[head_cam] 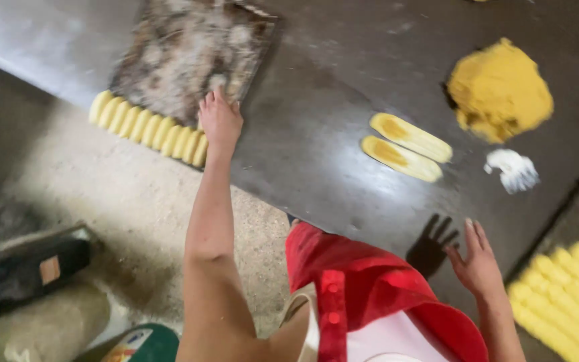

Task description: The person flattens pieces of dough on a work table, spreads filling onto the flattened dough by hand, rolls the dough up, and arranges the rolled dough onto baking trays.

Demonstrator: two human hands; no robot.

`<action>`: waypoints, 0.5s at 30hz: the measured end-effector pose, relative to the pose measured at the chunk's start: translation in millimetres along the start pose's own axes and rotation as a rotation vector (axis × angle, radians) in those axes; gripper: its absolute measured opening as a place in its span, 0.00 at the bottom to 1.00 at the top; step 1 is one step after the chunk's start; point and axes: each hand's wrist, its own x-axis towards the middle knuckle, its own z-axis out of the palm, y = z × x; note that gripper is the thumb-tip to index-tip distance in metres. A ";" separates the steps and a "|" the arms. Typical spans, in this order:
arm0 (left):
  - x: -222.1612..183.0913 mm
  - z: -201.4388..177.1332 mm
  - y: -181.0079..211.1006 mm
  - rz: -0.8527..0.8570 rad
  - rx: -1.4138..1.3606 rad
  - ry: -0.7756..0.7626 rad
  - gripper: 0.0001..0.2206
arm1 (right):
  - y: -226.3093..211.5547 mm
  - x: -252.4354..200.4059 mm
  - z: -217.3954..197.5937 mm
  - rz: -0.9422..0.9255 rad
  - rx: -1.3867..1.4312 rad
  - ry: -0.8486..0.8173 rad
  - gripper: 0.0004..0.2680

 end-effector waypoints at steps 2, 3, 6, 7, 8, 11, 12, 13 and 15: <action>-21.9 22.4 54.1 0.182 -0.168 -0.095 0.19 | -0.2 -2.2 0.1 0.027 0.038 0.001 0.28; -40.2 38.5 86.2 0.294 -0.256 -0.151 0.16 | 0.5 -7.0 -2.1 0.035 0.047 -0.001 0.28; -87.8 80.7 177.9 0.361 -0.280 -0.237 0.24 | 3.4 -7.9 -13.1 0.066 0.038 -0.021 0.27; -103.3 94.4 208.4 0.351 -0.159 -0.144 0.28 | 8.6 -10.8 -17.9 0.077 0.044 -0.013 0.27; -121.8 106.3 239.8 0.333 -0.035 -0.050 0.33 | 16.8 -14.4 -23.8 0.083 0.050 -0.012 0.27; -192.2 129.1 350.5 0.260 0.202 -0.316 0.35 | 49.0 -33.8 -37.3 0.112 0.060 0.001 0.28; -223.2 125.6 384.0 0.388 0.249 -0.449 0.37 | 61.7 -37.3 -40.4 0.122 0.065 0.013 0.28; -248.5 121.0 412.8 0.425 0.091 -0.442 0.36 | 76.4 -38.0 -43.7 0.122 0.071 0.027 0.28; -269.8 119.7 438.3 0.522 0.136 -0.406 0.34 | 105.1 -50.6 -47.1 0.132 0.086 0.030 0.28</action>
